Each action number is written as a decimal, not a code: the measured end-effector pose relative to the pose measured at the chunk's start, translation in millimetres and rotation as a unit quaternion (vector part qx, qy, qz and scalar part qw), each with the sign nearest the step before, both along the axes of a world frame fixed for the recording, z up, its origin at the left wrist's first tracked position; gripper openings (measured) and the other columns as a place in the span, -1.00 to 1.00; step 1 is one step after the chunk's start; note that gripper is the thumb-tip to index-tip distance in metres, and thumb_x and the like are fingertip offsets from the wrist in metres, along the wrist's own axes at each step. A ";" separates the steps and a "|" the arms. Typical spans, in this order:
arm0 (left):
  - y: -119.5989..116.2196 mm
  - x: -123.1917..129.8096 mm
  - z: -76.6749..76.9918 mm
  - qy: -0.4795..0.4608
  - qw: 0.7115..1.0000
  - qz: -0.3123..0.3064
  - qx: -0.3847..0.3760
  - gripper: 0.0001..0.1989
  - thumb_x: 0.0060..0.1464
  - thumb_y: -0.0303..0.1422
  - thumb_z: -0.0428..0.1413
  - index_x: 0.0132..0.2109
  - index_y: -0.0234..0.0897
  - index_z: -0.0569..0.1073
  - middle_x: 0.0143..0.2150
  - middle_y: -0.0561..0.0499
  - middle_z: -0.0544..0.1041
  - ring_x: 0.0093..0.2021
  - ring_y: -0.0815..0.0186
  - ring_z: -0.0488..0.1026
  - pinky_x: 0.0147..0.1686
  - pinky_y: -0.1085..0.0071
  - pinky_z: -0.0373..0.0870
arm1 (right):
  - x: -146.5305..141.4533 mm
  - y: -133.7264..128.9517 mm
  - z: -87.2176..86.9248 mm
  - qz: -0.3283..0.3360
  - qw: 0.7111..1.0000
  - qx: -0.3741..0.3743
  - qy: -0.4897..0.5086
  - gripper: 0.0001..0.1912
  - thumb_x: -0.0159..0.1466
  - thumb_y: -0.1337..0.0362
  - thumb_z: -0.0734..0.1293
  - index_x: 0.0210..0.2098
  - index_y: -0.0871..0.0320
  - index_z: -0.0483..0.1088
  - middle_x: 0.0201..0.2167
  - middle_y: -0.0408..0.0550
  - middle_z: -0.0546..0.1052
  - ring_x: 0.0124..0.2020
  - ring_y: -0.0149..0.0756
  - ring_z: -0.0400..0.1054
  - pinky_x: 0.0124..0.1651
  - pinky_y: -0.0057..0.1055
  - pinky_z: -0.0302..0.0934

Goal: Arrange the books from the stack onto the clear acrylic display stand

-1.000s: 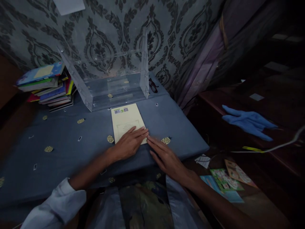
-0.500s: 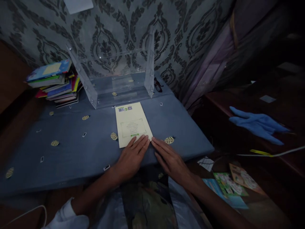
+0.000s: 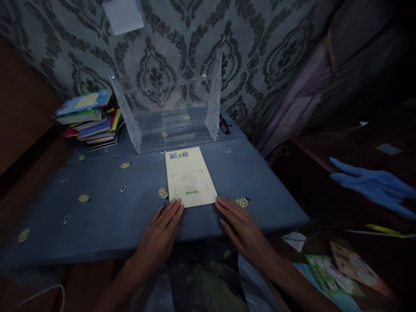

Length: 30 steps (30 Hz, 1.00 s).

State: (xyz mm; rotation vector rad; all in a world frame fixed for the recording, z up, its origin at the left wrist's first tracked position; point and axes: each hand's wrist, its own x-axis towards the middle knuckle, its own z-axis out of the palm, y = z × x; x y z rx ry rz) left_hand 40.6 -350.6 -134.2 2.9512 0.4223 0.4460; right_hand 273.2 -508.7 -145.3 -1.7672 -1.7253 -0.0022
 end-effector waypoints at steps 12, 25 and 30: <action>8.7 8.1 -4.3 -0.019 0.999 0.038 -0.008 -0.39 0.38 -0.37 -0.08 0.48 -0.20 -0.07 0.46 -0.21 0.12 0.47 0.10 0.01 0.32 0.03 0.26 | 10.5 37.1 -7.9 0.012 0.999 0.004 -0.046 -0.40 0.43 0.27 0.20 0.43 0.05 0.02 0.33 0.13 0.32 0.33 -0.06 0.22 0.27 0.01 0.29; -15.8 -9.6 -11.8 -0.006 0.999 0.043 0.030 -0.23 0.29 -0.14 0.08 0.47 -0.29 -0.06 0.45 -0.31 0.10 0.44 -0.04 0.07 0.21 0.04 0.39 | -14.5 -3.1 -7.8 0.024 0.997 -0.013 -0.079 -0.22 0.38 0.14 0.31 0.47 0.07 -0.11 0.34 0.14 0.31 0.35 0.05 0.19 0.23 0.04 0.34; -32.7 -36.8 -22.8 -0.041 0.989 0.004 0.140 -0.48 0.36 -0.49 -0.14 0.41 -0.22 0.17 0.29 -0.14 0.42 0.32 0.12 0.33 0.13 0.27 0.46 | -21.2 -42.7 -12.2 0.050 0.997 0.007 -0.060 -0.42 0.40 0.41 0.19 0.37 -0.07 0.17 0.18 -0.06 0.50 0.16 -0.15 0.42 0.10 -0.20 0.47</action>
